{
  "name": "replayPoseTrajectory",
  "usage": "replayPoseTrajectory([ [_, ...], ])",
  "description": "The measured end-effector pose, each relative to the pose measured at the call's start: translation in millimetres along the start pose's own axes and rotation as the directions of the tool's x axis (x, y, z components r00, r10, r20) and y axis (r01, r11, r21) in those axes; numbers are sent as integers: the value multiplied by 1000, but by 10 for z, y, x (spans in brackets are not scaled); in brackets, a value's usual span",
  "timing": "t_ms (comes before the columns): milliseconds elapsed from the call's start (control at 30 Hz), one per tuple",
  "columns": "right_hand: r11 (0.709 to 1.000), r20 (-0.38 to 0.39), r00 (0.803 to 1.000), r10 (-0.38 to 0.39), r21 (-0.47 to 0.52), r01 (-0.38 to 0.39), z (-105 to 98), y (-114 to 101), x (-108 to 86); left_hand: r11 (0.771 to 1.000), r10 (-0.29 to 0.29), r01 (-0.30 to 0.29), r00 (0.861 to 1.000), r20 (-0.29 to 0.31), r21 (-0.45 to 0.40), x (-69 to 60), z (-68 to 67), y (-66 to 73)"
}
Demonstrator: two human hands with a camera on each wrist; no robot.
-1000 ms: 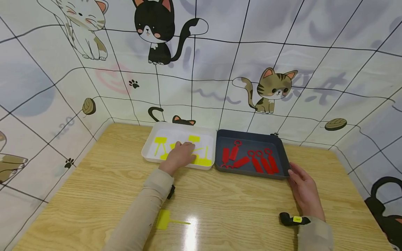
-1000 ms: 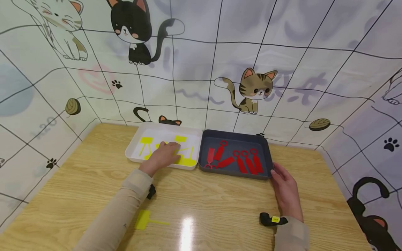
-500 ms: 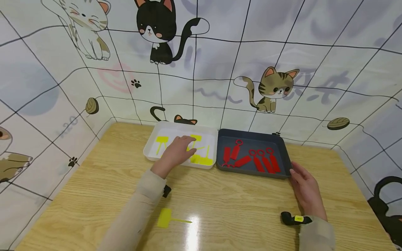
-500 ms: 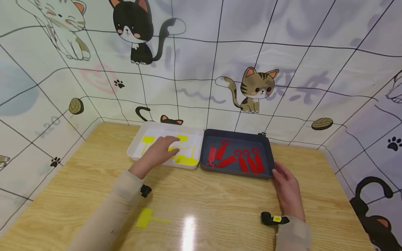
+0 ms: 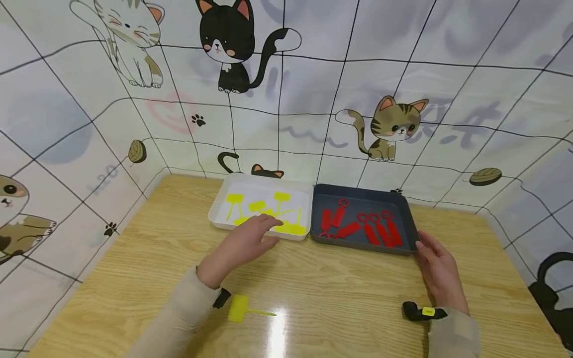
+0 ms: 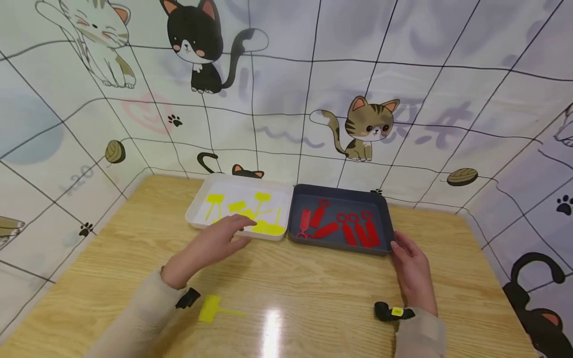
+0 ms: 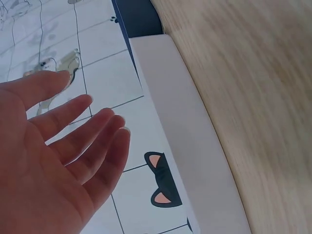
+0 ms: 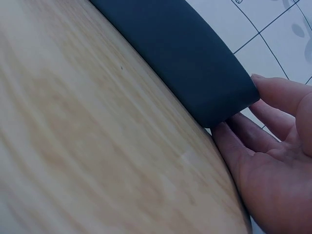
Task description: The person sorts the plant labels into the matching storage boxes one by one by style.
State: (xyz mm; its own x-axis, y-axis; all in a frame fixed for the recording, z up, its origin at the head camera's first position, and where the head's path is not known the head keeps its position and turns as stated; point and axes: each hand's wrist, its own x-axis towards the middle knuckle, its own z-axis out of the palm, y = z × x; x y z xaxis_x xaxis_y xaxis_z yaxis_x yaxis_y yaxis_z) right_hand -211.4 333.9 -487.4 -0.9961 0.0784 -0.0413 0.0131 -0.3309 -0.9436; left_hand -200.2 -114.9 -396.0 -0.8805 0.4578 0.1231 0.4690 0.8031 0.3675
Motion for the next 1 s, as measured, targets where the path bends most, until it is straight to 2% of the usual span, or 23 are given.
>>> replayPoseTrajectory([
  [167,1000,18,1000,-2,30,1,-5,7,-9,1000,16,-16,999,42,-9,-232,14,56],
  [433,1000,-3,1000,4,29,-4,-17,19,-22,998,2,-5,999,36,58,-542,61,95],
  [633,1000,11,1000,-5,25,5,2,5,-15,995,-41,32,995,86,98,-755,96,82],
  [733,1000,15,1000,-8,30,8,11,4,-7,990,-80,65,989,126,122,-858,94,65],
  [867,999,20,1000,-8,31,8,10,4,-8,989,-125,108,972,199,97,-968,74,50],
  [1000,999,22,1000,-4,32,4,2,-1,-15,988,-145,128,956,255,81,-1035,76,52],
])
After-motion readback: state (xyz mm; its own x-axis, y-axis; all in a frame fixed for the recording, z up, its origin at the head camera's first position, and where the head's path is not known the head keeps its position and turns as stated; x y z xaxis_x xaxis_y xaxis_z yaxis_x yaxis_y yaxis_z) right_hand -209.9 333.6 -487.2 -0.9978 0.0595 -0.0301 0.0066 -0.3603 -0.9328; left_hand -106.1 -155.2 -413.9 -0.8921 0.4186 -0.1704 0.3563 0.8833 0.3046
